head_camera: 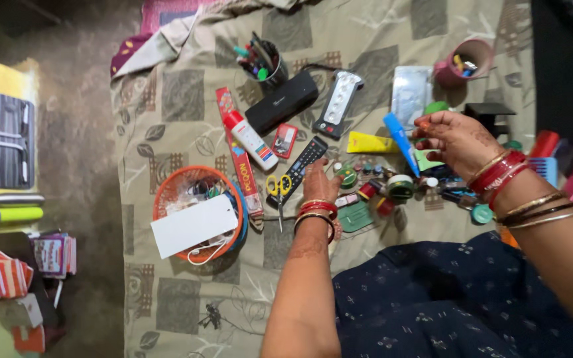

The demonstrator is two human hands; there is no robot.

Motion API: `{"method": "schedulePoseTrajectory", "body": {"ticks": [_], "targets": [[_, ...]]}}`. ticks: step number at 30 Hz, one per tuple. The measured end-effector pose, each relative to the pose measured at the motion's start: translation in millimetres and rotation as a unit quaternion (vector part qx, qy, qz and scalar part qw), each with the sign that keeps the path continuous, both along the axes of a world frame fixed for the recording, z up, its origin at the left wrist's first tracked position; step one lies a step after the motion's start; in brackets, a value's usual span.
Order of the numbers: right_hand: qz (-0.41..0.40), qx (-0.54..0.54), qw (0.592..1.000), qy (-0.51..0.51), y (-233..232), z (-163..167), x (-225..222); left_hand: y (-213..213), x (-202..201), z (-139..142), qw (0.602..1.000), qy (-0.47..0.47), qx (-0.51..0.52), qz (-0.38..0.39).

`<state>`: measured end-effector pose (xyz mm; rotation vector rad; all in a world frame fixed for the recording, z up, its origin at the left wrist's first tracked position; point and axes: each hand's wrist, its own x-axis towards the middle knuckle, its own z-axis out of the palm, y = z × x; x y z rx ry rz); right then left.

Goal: The person picks up cosmetic bottles, tubes, and small containers from a bed and arranges them on a wall shelf niche, places a plastic box on the shelf, and lays a newspaper inside the niche.

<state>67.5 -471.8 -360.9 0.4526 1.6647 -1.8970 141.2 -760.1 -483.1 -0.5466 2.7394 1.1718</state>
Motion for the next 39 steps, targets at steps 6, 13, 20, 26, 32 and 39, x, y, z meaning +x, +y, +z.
{"method": "schedulePoseTrajectory", "body": {"ticks": [6,13,20,26,32,39], "targets": [[0.017,0.004,1.000,-0.015,-42,-37,-1,-61,-7,-30,0.993,-0.026,-0.032,0.109],[0.077,0.045,0.995,-0.032,-92,-50,-9,-111,-43,-62,0.974,0.036,-0.048,0.217],[0.103,0.043,0.993,-0.040,-105,-59,-15,-144,-71,-114,0.967,-0.045,-0.029,0.248],[0.094,0.057,0.992,-0.058,-91,-76,-13,-148,-77,-129,0.960,-0.052,0.028,0.272],[0.080,0.038,0.994,-0.058,-82,-93,-12,-152,-70,-97,0.964,-0.046,0.088,0.246],[0.088,0.025,0.995,-0.035,-82,-92,-9,-107,-72,-97,0.897,0.182,0.335,0.222]]}}
